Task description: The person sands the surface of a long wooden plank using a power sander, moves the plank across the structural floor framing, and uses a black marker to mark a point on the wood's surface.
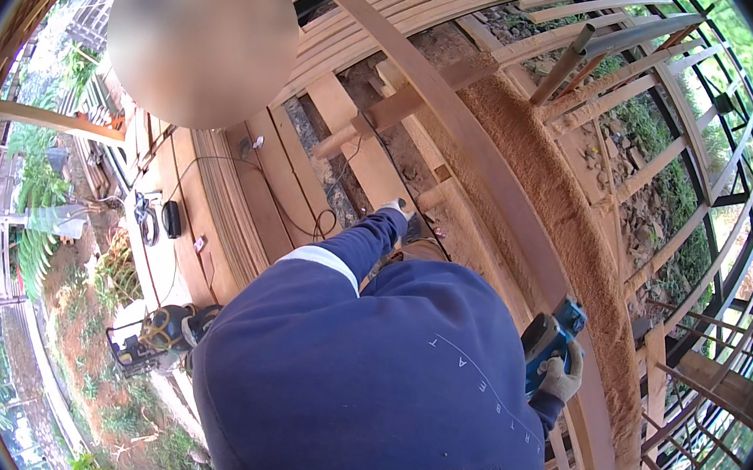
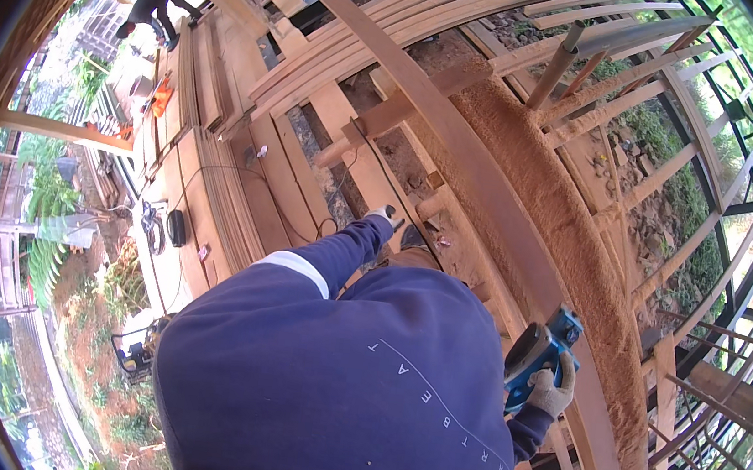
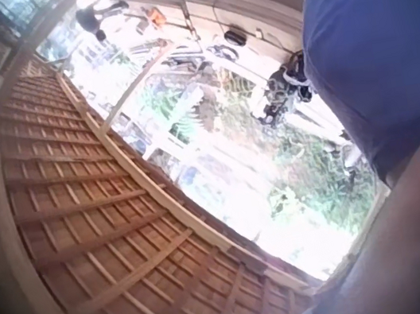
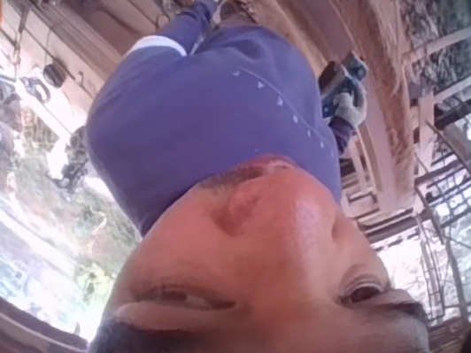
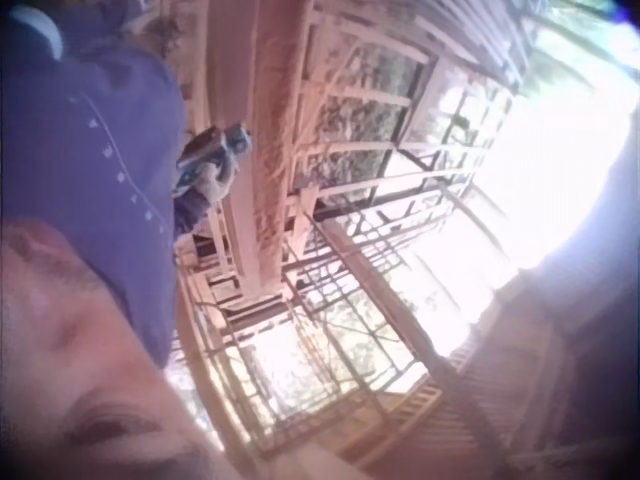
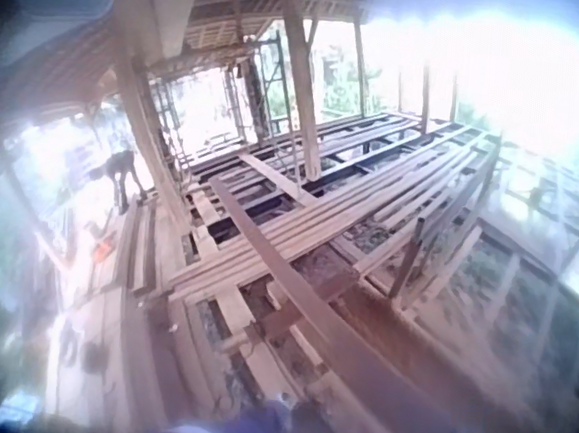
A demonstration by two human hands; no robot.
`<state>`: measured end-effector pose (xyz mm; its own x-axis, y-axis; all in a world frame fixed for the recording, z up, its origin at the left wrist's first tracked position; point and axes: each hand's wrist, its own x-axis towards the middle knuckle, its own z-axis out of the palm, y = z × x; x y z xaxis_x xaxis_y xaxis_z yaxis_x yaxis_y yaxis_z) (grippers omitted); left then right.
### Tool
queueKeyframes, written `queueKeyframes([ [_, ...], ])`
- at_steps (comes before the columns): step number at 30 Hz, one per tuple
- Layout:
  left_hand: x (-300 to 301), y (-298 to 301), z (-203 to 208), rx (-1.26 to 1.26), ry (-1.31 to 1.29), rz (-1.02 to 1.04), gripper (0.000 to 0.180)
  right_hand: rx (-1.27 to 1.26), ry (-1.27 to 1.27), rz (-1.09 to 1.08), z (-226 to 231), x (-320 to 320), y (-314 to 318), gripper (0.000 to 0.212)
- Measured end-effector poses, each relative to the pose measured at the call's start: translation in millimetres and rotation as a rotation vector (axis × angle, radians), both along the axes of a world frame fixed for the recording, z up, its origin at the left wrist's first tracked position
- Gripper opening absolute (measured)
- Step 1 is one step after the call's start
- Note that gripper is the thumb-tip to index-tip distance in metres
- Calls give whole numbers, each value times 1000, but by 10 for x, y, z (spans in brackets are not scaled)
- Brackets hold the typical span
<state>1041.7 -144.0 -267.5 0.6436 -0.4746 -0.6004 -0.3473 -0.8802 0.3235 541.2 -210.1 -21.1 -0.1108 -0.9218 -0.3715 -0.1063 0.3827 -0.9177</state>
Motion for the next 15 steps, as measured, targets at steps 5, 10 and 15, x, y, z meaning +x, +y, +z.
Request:
queueKeyframes([
  [5,1004,-138,-946,-192,-33,458,55,110,71,-33,-104,192,118,44],
  [10,1084,-773,-192,-438,364,473,45,136,68,-87,12,530,250,45],
  [15,1441,-612,-299,-651,746,998,31,63,171,254,262,1372,-135,47],
])
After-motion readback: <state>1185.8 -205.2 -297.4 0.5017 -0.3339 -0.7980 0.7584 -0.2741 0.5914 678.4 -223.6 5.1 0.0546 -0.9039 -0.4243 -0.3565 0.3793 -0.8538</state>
